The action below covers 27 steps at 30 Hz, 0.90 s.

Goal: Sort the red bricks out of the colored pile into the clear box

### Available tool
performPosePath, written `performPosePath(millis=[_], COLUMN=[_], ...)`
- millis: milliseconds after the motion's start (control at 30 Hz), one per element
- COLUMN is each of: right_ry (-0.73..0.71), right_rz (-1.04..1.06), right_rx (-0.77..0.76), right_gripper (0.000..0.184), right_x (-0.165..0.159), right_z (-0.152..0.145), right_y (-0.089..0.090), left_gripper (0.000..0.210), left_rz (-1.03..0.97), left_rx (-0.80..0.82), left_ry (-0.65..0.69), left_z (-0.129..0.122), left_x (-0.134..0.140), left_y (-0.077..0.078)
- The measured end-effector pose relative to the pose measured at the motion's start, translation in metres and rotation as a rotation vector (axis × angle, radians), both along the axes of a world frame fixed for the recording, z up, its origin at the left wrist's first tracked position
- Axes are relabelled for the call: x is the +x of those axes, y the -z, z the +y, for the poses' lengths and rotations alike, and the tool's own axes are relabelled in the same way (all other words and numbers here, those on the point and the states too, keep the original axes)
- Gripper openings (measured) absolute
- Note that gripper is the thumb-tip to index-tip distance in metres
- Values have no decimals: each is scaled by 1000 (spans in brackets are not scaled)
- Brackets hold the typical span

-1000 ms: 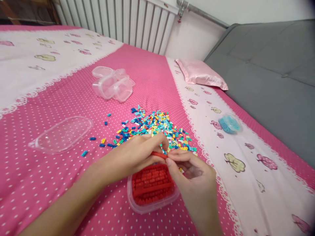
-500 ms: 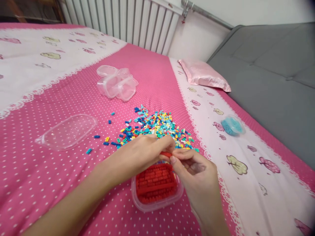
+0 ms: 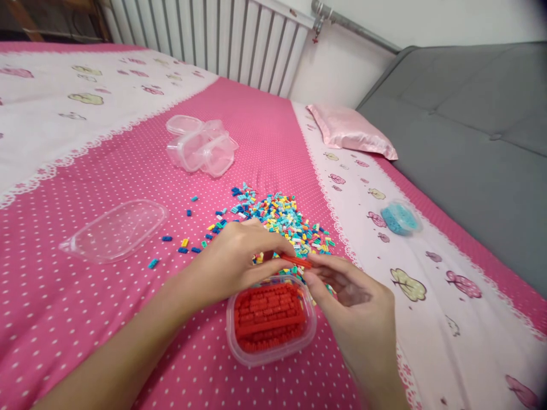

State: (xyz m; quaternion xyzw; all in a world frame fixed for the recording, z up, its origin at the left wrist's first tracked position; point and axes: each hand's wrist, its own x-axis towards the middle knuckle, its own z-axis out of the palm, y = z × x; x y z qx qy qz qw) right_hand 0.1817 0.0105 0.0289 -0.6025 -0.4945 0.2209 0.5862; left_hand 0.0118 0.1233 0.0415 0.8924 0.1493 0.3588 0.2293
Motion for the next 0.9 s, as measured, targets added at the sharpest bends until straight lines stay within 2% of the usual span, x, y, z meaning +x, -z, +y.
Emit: performPosePath(millis=[200,533,800,900], right_ry=[-47,11,-25,-10], right_rz=[-141,-201,-220,-163], right_rx=[30,103,78,71], right_gripper=[22,18,17,20], right_x=[-1,-5,-2,-3], right_z=[1,0,2,4], right_y=[0,1,1,-1], left_gripper=[6,6,6,12], left_rz=[-60,-93,-77,-47], left_rx=[-10,-185,-91,-64], left_ry=[24,34,9,31], left_z=[-3,-8,-6,-3], left_x=[2,3,2,0], left_y=[-1,-5,-1,0])
